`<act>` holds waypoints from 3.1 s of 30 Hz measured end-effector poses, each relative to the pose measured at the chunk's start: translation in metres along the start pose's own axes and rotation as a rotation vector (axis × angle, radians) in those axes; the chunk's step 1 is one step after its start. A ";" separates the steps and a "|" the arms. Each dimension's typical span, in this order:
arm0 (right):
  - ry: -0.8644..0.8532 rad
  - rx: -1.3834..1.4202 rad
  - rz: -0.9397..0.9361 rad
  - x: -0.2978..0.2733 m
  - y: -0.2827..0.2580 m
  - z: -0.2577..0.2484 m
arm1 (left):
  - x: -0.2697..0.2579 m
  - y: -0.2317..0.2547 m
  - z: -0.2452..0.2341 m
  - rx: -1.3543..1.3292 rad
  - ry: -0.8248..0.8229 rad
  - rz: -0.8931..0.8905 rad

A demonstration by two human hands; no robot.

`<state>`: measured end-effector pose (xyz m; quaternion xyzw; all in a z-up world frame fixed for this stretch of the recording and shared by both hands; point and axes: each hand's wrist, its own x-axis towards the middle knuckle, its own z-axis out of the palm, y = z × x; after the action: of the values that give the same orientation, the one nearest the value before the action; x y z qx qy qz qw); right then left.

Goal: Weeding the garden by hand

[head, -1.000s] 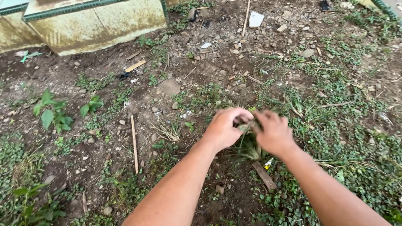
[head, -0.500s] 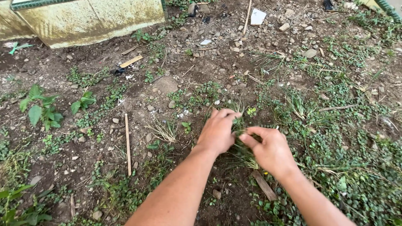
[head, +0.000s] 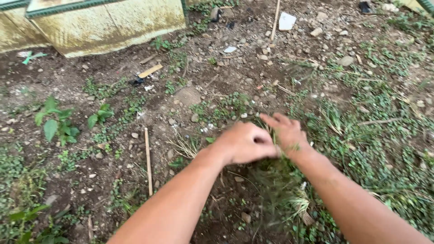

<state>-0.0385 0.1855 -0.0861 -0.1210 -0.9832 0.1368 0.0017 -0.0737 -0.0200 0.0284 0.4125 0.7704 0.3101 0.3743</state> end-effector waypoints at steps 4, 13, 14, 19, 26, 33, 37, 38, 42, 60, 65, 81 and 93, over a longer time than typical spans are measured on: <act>-0.180 -0.187 -0.051 -0.027 -0.061 -0.031 | 0.010 -0.017 -0.019 0.140 0.330 -0.190; -0.017 0.022 0.048 -0.027 -0.055 -0.026 | 0.038 -0.049 0.010 0.293 0.318 -0.375; 0.012 0.090 0.077 -0.024 -0.052 -0.024 | 0.032 -0.047 0.008 0.288 0.305 -0.358; 0.096 0.245 0.125 -0.036 -0.034 -0.037 | 0.013 -0.008 -0.015 0.092 0.220 -0.363; 0.100 0.333 0.295 0.001 -0.142 -0.149 | 0.041 -0.018 -0.043 -0.119 0.140 -0.398; 0.150 0.207 0.207 0.038 -0.146 -0.182 | -0.012 0.012 -0.145 0.121 0.005 -0.500; -0.115 0.063 0.114 0.045 -0.153 -0.196 | -0.016 0.012 -0.183 0.184 -0.019 -0.585; -0.191 0.020 0.112 0.046 -0.151 -0.199 | -0.013 0.014 -0.189 0.204 -0.024 -0.594; -0.275 -0.106 0.077 0.056 -0.164 -0.217 | -0.004 0.023 -0.211 0.225 -0.018 -0.584; -0.466 -0.281 0.306 0.096 -0.050 -0.158 | 0.097 -0.006 -0.127 0.060 0.099 -0.443; -0.430 -0.213 0.236 0.100 0.017 -0.102 | 0.139 -0.004 -0.085 0.002 0.196 -0.374; -0.157 -0.168 0.195 0.122 0.027 -0.148 | 0.163 -0.024 -0.087 0.237 0.504 -0.552; -0.127 -0.090 0.330 0.126 0.118 -0.093 | 0.190 -0.038 -0.082 -0.381 0.597 -0.564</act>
<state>-0.1297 0.3511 -0.0321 -0.2716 -0.9533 0.0985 -0.0881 -0.2296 0.1135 -0.0193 0.0027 0.8561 0.4376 0.2750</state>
